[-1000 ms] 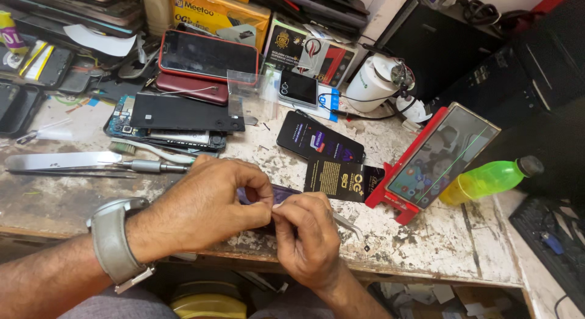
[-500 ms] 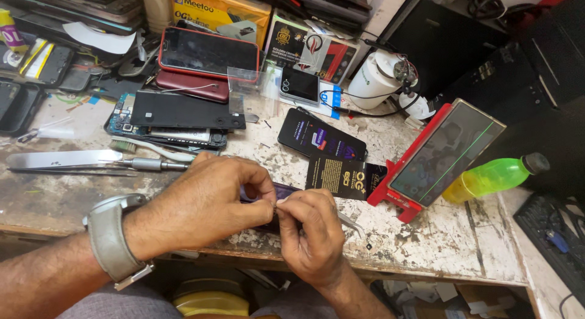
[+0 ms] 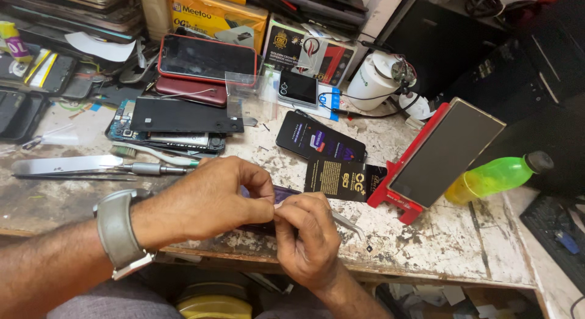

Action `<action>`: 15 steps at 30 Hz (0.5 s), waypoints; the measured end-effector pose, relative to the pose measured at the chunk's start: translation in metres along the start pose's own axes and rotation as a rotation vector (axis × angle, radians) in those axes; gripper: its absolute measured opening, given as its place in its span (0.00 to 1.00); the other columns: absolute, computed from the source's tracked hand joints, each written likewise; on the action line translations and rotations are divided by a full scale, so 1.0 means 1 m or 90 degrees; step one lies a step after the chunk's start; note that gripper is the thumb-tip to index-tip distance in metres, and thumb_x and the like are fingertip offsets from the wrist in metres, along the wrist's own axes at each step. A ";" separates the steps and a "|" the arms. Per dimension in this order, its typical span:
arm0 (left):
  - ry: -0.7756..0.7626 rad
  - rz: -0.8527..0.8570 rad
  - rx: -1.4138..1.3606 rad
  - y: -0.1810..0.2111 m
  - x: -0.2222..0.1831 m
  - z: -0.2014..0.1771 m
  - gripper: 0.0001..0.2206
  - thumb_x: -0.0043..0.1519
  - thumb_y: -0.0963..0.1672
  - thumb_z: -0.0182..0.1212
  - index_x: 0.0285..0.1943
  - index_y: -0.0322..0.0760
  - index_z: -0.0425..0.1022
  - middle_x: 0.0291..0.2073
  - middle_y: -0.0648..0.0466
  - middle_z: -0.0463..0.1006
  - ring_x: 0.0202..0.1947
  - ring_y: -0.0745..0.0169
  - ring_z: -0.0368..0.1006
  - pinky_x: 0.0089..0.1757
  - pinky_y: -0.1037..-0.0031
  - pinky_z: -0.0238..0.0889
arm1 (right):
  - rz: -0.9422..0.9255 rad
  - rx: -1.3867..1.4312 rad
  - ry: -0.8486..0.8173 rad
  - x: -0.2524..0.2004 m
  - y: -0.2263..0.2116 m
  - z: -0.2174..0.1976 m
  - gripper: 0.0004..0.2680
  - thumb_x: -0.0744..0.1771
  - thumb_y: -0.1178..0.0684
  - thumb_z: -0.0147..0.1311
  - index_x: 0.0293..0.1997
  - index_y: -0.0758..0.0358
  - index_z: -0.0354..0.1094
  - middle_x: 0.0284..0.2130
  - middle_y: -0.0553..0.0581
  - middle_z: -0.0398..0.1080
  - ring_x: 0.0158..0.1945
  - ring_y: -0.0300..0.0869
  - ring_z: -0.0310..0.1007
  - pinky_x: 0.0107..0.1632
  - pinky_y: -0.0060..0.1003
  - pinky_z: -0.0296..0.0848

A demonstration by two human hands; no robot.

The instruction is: The person uses a metal prying tool to separate the back cover from a purple smartphone. They work along the edges to release clips, then lift the cover to reveal the internal components including the battery and camera module.

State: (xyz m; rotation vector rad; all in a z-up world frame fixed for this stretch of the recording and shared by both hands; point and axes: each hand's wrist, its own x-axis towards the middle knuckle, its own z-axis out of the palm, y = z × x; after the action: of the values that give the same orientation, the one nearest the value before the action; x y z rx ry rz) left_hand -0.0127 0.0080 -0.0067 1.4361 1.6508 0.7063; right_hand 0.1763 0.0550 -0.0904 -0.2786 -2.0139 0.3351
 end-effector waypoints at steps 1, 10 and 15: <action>-0.013 -0.014 -0.016 0.000 0.001 0.000 0.10 0.49 0.47 0.67 0.30 0.37 0.82 0.19 0.56 0.82 0.22 0.70 0.75 0.30 0.73 0.70 | 0.005 0.004 0.000 -0.001 0.000 0.000 0.10 0.65 0.68 0.62 0.47 0.66 0.67 0.38 0.58 0.70 0.40 0.47 0.73 0.42 0.37 0.74; -0.075 0.022 -0.085 -0.010 0.011 0.001 0.08 0.51 0.45 0.64 0.28 0.32 0.80 0.19 0.58 0.78 0.22 0.75 0.68 0.27 0.75 0.65 | 0.048 0.043 0.019 -0.002 0.000 0.000 0.07 0.66 0.67 0.62 0.45 0.66 0.68 0.38 0.58 0.71 0.40 0.44 0.73 0.41 0.35 0.73; -0.054 0.050 -0.042 -0.007 0.005 -0.003 0.10 0.53 0.46 0.63 0.35 0.35 0.82 0.22 0.56 0.83 0.25 0.69 0.76 0.31 0.72 0.71 | 0.071 0.051 0.021 0.000 0.000 0.000 0.07 0.67 0.66 0.61 0.45 0.66 0.68 0.37 0.59 0.72 0.40 0.45 0.74 0.41 0.35 0.74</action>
State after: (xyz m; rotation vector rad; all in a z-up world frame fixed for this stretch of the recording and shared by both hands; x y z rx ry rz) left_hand -0.0190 0.0118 -0.0120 1.4703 1.5002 0.7277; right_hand 0.1766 0.0551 -0.0902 -0.3446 -1.9521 0.4768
